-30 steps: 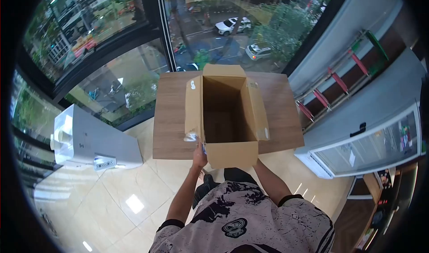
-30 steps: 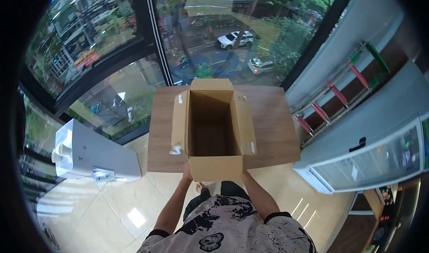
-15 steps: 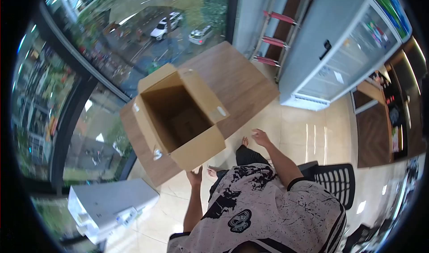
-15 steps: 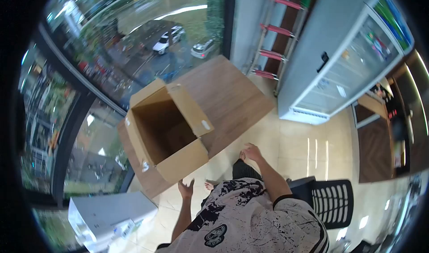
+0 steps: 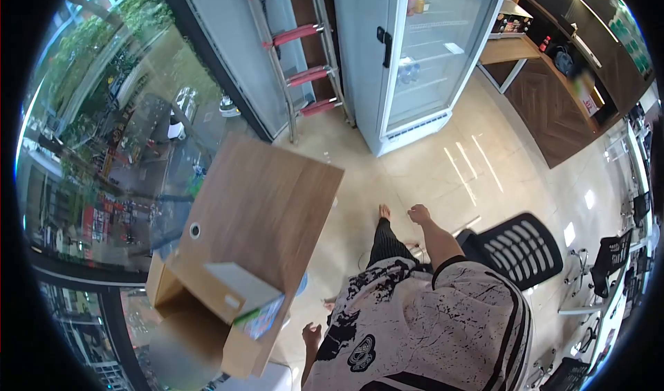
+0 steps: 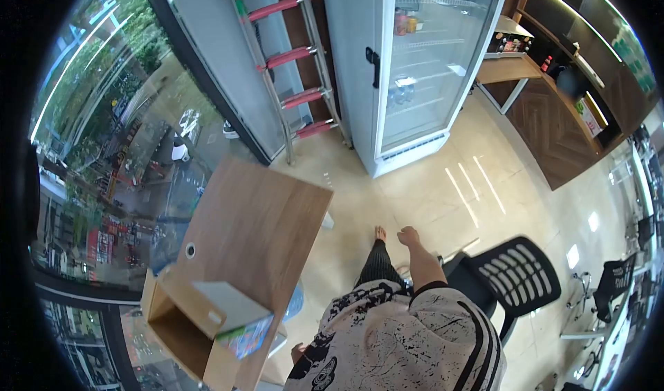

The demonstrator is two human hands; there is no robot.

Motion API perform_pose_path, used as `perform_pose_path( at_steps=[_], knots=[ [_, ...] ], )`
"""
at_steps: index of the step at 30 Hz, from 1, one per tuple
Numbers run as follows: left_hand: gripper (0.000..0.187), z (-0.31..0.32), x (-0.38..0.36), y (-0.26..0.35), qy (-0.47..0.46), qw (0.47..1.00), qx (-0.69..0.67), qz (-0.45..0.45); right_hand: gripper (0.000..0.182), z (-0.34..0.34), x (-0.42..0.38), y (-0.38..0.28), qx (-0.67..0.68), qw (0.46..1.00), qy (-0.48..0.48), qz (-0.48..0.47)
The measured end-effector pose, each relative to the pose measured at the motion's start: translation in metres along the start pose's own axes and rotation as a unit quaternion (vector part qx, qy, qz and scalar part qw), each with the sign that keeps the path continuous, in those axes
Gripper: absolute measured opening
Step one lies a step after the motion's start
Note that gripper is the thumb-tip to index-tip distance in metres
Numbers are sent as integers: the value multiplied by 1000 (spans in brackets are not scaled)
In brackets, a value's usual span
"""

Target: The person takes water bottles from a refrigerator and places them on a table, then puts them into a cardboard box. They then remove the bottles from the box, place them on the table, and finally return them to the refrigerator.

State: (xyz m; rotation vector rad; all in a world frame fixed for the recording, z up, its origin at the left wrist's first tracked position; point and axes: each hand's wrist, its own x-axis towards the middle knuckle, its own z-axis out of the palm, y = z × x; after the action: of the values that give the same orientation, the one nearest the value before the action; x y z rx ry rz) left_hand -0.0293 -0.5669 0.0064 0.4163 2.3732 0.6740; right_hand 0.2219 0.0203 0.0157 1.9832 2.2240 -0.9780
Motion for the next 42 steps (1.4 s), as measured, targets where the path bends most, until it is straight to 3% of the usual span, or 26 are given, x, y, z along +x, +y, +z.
perform_pose_path(
  at_steps=[2, 4, 5, 6, 7, 8, 9, 11, 13, 15, 16, 18, 20, 22, 24, 26, 28, 30, 32, 34, 36, 39, 42],
  knots=[
    [53, 6, 29, 27, -54, 994, 92, -3, 30, -14, 46, -27, 45, 994, 92, -38],
    [56, 23, 52, 72, -69, 977, 200, -8, 33, -43, 101, -56, 69, 994, 44, -70],
    [57, 9, 49, 151, -165, 969, 128, -133, 36, -61, 115, -75, 93, 992, -1, -89],
    [56, 24, 71, 154, -200, 963, 136, -118, 33, -79, 126, -94, 99, 988, -4, -116],
    [55, 45, 88, 165, -126, 985, 88, -80, 31, -109, 140, -124, 105, 984, -3, -145],
    [54, 38, 92, 235, -113, 986, 108, -64, 29, -123, 162, -143, 86, 975, 33, -204],
    [52, 46, 104, 257, -59, 993, 86, 55, 28, -138, 183, -159, 63, 960, 65, -264],
    [42, 18, 98, 396, -29, 998, -16, 53, 27, -179, 215, -208, 65, 931, 116, -339],
    [34, 19, 108, 446, 53, 985, -128, 103, 30, -224, 238, -261, 24, 886, 169, -432],
    [34, 20, 120, 472, 70, 988, -88, 108, 35, -270, 249, -306, -34, 848, 191, -493],
    [34, 19, 123, 478, 83, 988, -46, 123, 35, -289, 251, -322, -35, 848, 186, -495],
    [34, 26, 145, 468, 98, 984, -48, 139, 43, -316, 253, -346, -351, 815, 226, -402],
    [34, 28, 157, 466, 117, 979, -52, 159, 46, -313, 246, -350, -424, 803, 202, -368],
    [44, 19, 166, 482, 169, 975, 65, 128, 50, -304, 246, -350, -492, 785, 183, -330],
    [49, 16, 176, 487, 173, 980, 47, 87, 51, -293, 267, -341, -591, 740, 112, -302],
    [54, 22, 184, 478, 172, 984, 26, 39, 49, -285, 283, -327, -609, 708, 171, -313],
    [63, 36, 199, 451, 161, 982, 93, 22, 47, -286, 287, -331, -623, 676, 226, -323],
    [64, 39, 200, 447, 149, 985, 90, 4, 44, -289, 291, -346, -583, 751, 165, -263],
    [66, 41, 195, 440, 136, 986, 89, -19, 43, -288, 303, -358, -556, 792, 117, -223],
    [68, 42, 192, 433, 123, 985, 122, -9, 41, -287, 295, -360, -569, 778, 176, -198],
    [62, 33, 180, 435, 128, 984, 125, -2, 36, -299, 278, -359, -594, 757, 160, -220],
    [53, 24, 181, 444, 137, 981, 137, 15, 31, -298, 285, -354, -572, 780, 148, -206],
    [45, 5, 195, 456, 75, 977, 200, -3, 31, -301, 277, -360, -564, 792, 132, -193]
  ],
)
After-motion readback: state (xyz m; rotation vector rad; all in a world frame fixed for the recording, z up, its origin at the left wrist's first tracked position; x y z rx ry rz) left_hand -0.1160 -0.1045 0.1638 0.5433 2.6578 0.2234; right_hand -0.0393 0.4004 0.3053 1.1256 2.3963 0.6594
